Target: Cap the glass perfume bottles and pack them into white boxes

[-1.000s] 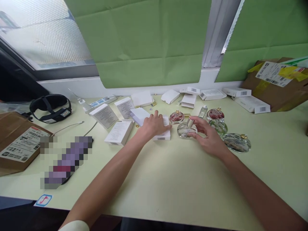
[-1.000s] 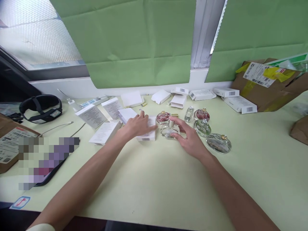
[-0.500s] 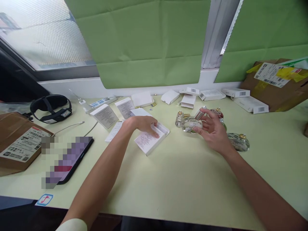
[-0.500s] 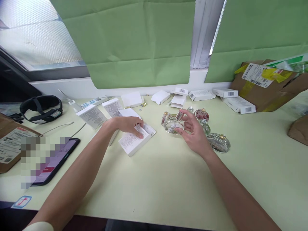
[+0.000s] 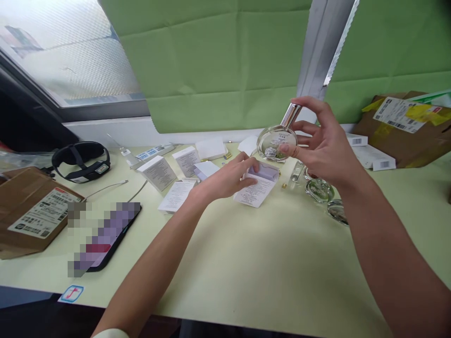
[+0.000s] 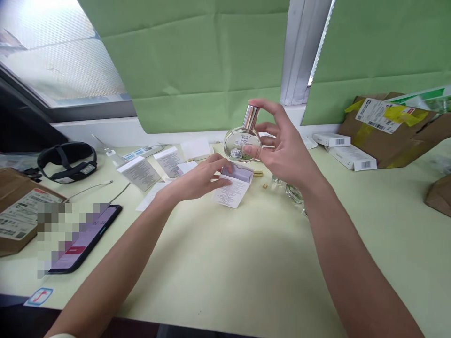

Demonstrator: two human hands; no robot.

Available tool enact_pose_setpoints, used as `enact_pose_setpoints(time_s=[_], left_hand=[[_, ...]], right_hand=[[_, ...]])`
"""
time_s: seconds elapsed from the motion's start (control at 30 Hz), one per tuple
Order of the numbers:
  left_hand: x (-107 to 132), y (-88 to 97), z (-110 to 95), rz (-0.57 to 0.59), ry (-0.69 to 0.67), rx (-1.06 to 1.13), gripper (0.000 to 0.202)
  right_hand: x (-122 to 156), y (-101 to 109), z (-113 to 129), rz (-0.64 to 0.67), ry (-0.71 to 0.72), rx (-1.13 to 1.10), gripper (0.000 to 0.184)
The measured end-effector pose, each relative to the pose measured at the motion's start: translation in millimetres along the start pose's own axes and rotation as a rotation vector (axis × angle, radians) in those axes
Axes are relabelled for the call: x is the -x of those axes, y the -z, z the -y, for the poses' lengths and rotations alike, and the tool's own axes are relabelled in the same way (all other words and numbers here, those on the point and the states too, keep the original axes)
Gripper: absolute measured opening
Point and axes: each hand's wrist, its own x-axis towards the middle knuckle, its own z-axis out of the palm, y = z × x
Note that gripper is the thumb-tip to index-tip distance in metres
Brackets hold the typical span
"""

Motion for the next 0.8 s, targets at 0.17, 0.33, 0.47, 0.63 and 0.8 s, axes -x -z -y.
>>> enact_pose_setpoints(time_s=[0.17, 0.33, 0.47, 0.63, 0.8], left_hand=[[-2, -3.3, 3, 0.017, 0.048, 0.064, 0.024], [-7, -3.5, 3, -0.024, 0.069, 0.175, 0.033], [-10, -5.1, 4, 0.022, 0.079, 0.258, 0.033], [-7, 3.4, 2, 0.075, 0.078, 0.201, 0.031], [0, 15.6, -2, 0.139, 0.082, 0.137, 0.028]], right_hand=[[-1, -2, -3, 0.096, -0.007, 0.076, 0.068], [2, 4, -9, 0.255, -0.078, 0.214, 0.067], [1, 8, -9, 0.288, -0.051, 0.234, 0.065], [-1, 9, -13, 0.315, -0.055, 0.225, 0.065], [0, 10, -16, 0.341, -0.060, 0.221, 0.063]])
